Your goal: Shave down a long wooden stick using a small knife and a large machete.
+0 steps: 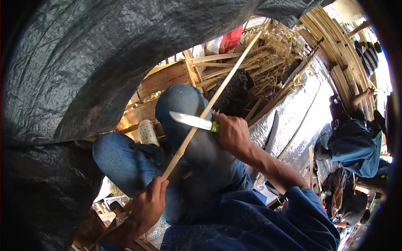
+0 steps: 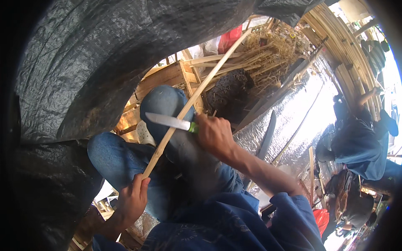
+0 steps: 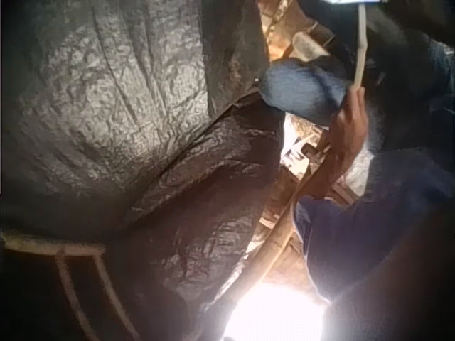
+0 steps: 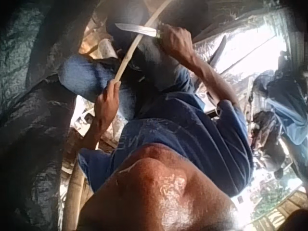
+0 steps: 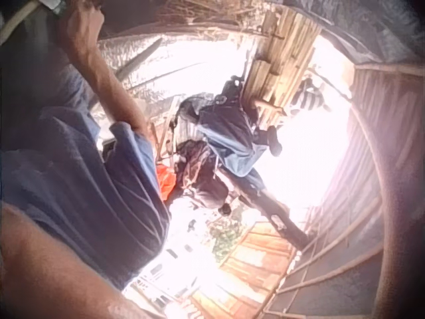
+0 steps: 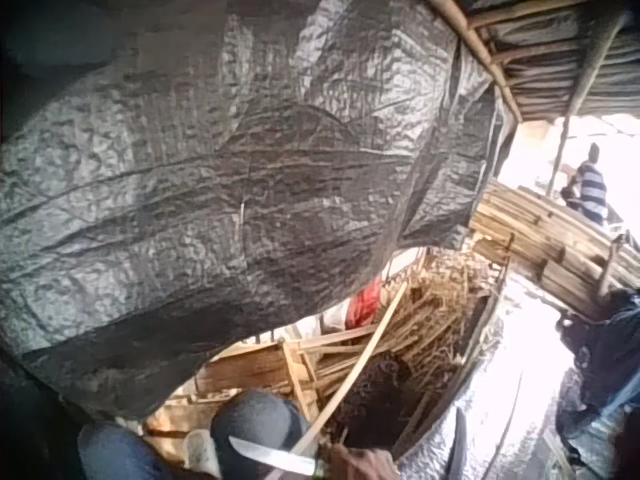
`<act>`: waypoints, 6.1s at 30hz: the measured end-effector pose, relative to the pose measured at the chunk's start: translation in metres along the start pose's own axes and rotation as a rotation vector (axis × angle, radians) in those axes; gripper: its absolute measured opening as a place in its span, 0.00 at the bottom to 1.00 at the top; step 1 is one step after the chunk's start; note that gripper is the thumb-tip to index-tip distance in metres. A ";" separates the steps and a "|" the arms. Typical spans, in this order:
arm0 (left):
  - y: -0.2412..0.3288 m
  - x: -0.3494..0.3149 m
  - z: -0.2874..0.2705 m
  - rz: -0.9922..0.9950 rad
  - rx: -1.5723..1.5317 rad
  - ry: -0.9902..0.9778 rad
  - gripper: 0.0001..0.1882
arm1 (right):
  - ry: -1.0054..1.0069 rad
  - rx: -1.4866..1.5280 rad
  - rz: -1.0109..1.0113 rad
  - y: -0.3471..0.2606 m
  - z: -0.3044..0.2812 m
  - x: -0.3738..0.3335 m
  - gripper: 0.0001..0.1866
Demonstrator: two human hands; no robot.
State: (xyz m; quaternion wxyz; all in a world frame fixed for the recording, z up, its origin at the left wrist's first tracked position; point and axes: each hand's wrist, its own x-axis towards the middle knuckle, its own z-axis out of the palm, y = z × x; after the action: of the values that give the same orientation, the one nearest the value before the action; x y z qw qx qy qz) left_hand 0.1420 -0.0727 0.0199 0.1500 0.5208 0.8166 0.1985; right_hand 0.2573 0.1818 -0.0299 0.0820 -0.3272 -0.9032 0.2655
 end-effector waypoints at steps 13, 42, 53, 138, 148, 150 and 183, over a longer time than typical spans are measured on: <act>-0.011 -0.158 -0.025 -0.397 -0.063 -0.315 0.08 | 0.282 -0.112 -0.065 0.062 -0.006 0.013 0.06; -0.032 -0.138 -0.053 -0.393 -0.023 -0.313 0.08 | 0.310 -0.143 -0.059 0.074 -0.004 0.028 0.06; -0.063 -0.150 -0.071 -0.554 -0.107 -0.424 0.12 | 0.405 -0.100 0.088 0.084 -0.006 0.031 0.12; -0.052 -0.121 -0.043 -0.518 -0.112 -0.219 0.16 | 0.068 -0.019 0.151 0.035 -0.024 0.045 0.07; 0.012 0.098 -0.002 -0.154 -0.141 0.050 0.13 | -0.068 0.074 0.114 -0.012 -0.013 0.047 0.10; 0.007 0.092 -0.004 -0.142 -0.174 0.051 0.13 | -0.060 0.026 0.119 -0.003 -0.012 0.049 0.09; 0.018 0.113 -0.003 -0.188 -0.070 0.036 0.13 | -0.105 0.080 0.125 0.002 -0.011 0.053 0.10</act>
State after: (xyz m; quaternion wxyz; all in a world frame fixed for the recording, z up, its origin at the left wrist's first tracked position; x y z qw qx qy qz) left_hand 0.1085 0.0363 0.0275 0.1713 0.4326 0.8571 0.2211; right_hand 0.2211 0.2211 -0.0232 0.0311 -0.3651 -0.8727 0.3227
